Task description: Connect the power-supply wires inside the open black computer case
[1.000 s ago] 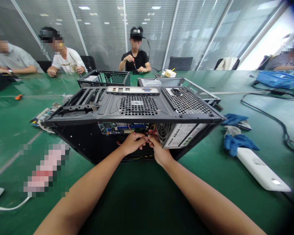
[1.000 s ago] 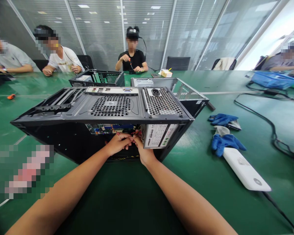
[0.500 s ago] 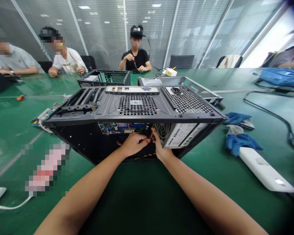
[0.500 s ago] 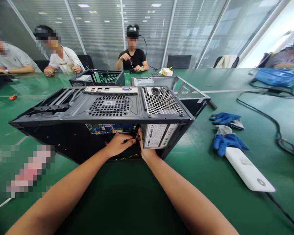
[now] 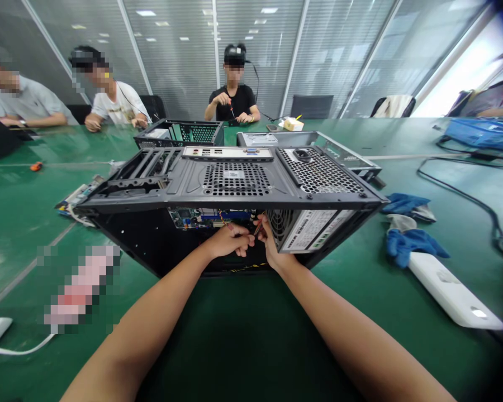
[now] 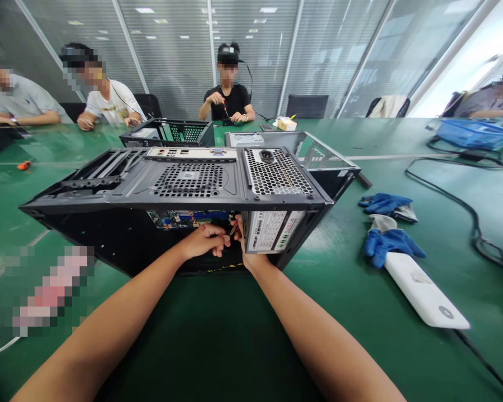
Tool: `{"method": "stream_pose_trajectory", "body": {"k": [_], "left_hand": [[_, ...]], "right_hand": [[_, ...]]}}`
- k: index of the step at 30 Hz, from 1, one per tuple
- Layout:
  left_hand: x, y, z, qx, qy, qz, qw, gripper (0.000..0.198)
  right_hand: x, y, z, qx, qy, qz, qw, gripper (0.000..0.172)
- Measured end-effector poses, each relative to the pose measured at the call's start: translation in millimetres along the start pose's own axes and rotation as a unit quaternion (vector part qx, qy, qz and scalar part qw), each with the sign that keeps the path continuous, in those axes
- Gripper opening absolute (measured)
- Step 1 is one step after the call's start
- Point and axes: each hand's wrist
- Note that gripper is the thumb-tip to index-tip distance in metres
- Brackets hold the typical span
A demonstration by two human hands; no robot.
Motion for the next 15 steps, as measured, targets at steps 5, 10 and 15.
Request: {"method": "stream_pose_trajectory", "body": {"k": [5,10,15], "left_hand": [[-1.7,-2.0,1.1,-0.050,0.122,-0.050,0.990,0.023],[-1.7,-5.7,5.2,-0.055,0.184,-0.030,0.981,0.024],[0.8,-7.9,7.6,-0.041,0.220,0.017,0.975,0.028]], "right_hand": [[0.4,2.0,-0.1,0.008,0.012,0.005,1.000,0.044],[-0.8,3.7,0.0,-0.004,-0.010,0.017,1.000,0.044],[2.0,5.4,-0.9,0.015,0.024,-0.007,1.000,0.048]]}}
Point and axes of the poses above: each hand's wrist, its own y-axis away from the middle knuckle, its own z-axis out of the palm, x = y × z, and after that the axes turned 7 degrees about -x, right-handed
